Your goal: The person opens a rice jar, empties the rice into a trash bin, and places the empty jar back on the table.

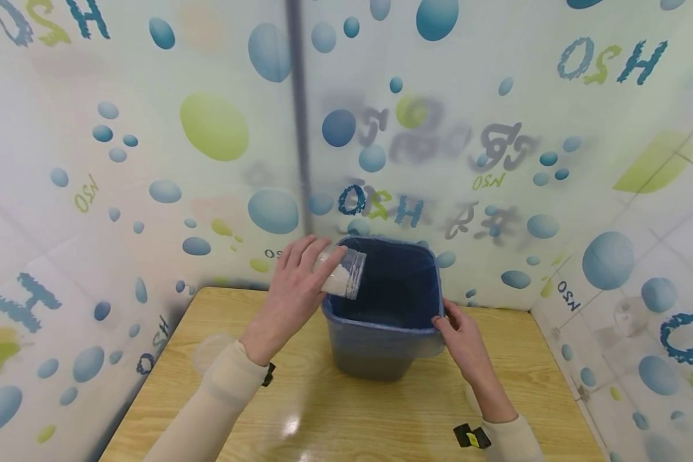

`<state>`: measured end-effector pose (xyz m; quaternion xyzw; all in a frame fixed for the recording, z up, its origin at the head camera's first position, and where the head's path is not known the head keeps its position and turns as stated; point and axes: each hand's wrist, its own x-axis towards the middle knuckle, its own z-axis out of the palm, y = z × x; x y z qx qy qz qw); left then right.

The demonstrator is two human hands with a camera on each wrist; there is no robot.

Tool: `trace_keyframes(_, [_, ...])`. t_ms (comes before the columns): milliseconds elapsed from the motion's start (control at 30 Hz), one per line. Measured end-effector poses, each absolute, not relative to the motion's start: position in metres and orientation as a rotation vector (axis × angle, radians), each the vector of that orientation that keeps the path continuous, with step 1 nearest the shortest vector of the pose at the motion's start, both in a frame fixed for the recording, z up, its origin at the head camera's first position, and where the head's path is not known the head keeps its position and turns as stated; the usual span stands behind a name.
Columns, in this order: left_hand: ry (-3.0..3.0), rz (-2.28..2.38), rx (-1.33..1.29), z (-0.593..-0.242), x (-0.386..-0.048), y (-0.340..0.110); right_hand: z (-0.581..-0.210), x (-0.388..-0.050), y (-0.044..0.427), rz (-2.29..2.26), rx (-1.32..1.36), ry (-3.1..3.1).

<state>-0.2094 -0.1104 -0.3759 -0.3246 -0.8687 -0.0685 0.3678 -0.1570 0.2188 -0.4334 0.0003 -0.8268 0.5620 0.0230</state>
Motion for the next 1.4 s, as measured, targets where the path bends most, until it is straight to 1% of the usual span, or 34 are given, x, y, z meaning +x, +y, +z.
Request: trace_keyframes(1400, [-2.279, -0.061, -0.846, -0.3789, -0.2068, -0.1002, -0.4347, -0.1566, 0.2189, 1.755, 0.027, -2.551])
